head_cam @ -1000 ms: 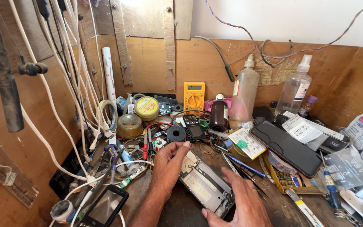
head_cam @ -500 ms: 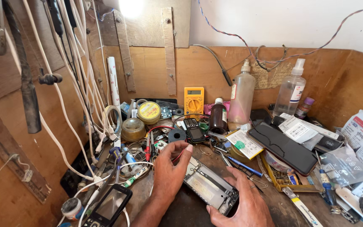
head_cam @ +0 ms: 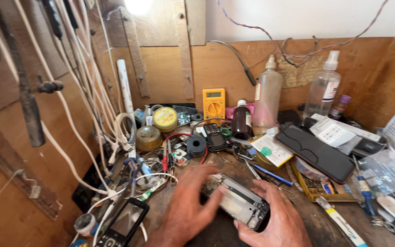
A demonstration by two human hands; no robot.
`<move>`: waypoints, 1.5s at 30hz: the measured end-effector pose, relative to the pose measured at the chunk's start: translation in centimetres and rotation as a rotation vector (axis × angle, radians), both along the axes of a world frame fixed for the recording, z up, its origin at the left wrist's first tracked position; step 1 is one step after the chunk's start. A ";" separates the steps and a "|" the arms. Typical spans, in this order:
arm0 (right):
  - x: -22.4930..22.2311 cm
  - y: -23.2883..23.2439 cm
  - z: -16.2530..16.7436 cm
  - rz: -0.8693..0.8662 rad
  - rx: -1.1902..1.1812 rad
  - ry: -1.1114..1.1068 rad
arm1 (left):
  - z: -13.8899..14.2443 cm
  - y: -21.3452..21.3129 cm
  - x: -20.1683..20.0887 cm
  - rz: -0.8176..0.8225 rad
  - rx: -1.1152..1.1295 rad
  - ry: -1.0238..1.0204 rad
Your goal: The person works on a disassembled smartphone on a cluttered workbench. They use a small screwdriver to manipulate internal components, then place a battery into the phone chassis and press it into place.
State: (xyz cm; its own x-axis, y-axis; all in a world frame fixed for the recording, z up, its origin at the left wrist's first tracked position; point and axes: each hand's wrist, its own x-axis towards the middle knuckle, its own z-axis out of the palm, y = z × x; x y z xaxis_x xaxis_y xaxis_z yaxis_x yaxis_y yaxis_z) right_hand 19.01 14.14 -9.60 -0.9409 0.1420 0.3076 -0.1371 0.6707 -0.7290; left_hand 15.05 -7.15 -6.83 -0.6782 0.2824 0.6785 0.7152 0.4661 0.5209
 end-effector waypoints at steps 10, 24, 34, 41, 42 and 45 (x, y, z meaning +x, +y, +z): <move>-0.7 -1.2 -0.6 -0.022 -0.095 -0.040 | 0.3 -1.2 -0.3 -0.185 -0.327 0.139; -1.8 -0.3 0.1 0.210 -0.175 0.080 | 5.4 -3.8 -2.2 -0.361 -0.537 0.025; -4.4 1.2 -0.5 0.312 -0.264 -0.032 | 7.7 -3.9 -5.1 -0.341 -0.664 -0.364; -6.6 0.7 -0.9 0.368 -0.265 0.095 | 7.7 -4.2 -6.2 -0.321 -0.627 -0.325; -6.2 0.7 -1.0 0.344 -0.219 0.173 | 7.6 -4.2 -6.3 -0.309 -0.645 -0.341; -5.5 0.5 -1.0 0.137 -0.222 0.257 | 7.4 -4.4 -6.9 -0.268 -0.639 -0.357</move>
State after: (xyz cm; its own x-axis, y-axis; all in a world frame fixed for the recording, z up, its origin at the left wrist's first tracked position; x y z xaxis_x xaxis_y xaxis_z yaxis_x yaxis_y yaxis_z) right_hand 13.50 14.63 -10.63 -0.8519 0.1102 0.5119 -0.4118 0.4628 -0.7850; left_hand 8.12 -11.58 0.57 -0.6784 0.7301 0.0824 0.6854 0.5885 0.4289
